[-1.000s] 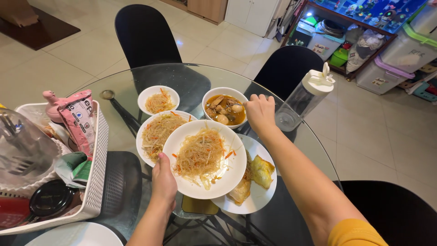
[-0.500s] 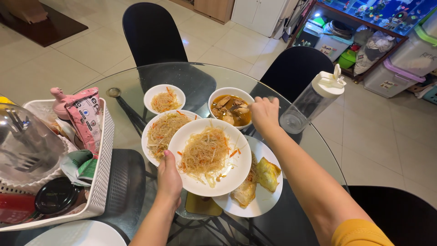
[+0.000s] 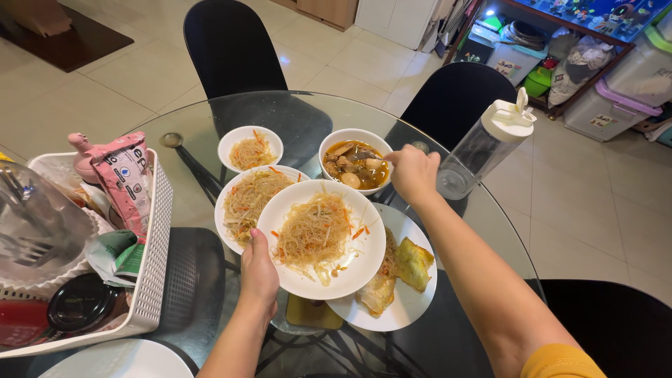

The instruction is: The person portions noodles and other dishes onto multiple plates on a dining table.

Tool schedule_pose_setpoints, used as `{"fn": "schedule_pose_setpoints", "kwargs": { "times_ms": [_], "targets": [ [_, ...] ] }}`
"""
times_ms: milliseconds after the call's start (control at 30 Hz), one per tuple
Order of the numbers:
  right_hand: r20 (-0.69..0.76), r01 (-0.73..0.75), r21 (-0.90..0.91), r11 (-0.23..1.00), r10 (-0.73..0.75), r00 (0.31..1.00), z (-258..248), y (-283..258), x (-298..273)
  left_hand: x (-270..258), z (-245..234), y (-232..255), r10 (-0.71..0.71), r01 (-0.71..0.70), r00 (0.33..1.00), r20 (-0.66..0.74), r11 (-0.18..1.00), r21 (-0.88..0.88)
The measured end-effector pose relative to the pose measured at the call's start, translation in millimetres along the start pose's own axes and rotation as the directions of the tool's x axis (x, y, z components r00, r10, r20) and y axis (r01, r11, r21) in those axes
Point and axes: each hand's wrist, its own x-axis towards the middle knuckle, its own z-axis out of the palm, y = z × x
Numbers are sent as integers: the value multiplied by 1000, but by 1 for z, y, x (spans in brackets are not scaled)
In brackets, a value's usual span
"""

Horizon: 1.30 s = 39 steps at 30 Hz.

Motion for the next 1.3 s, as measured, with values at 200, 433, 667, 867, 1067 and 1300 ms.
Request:
{"fn": "schedule_pose_setpoints", "kwargs": {
  "times_ms": [200, 433, 667, 867, 1067, 1300],
  "targets": [
    [-232, 386, -286, 877, -454, 860, 8, -25, 2, -2, 1, 3, 22, -21, 999, 41, 1000, -22],
    [-157, 396, -465, 792, -513, 844, 18, -32, 4, 0, -3, 4, -14, 14, 1000, 9, 1000, -5],
    [-181, 381, -228, 896, -423, 888, 16, -27, 7, 1, -3, 1, -8, 8, 1000, -2, 1000, -6],
    [-135, 290, -218, 932, -323, 937, 26, -18, 9, 1, -1, -2, 5, -5, 1000, 25, 1000, -14],
    [74, -188, 134, 973, 179, 981, 31, 12, 17, 1, 3, -2, -13, 13, 1000, -28, 1000, 1],
    [117, -303, 434, 848, 280, 953, 23, 49, 19, 16, 11, -13, 14, -14, 1000, -8, 999, -40]
  ]
}}
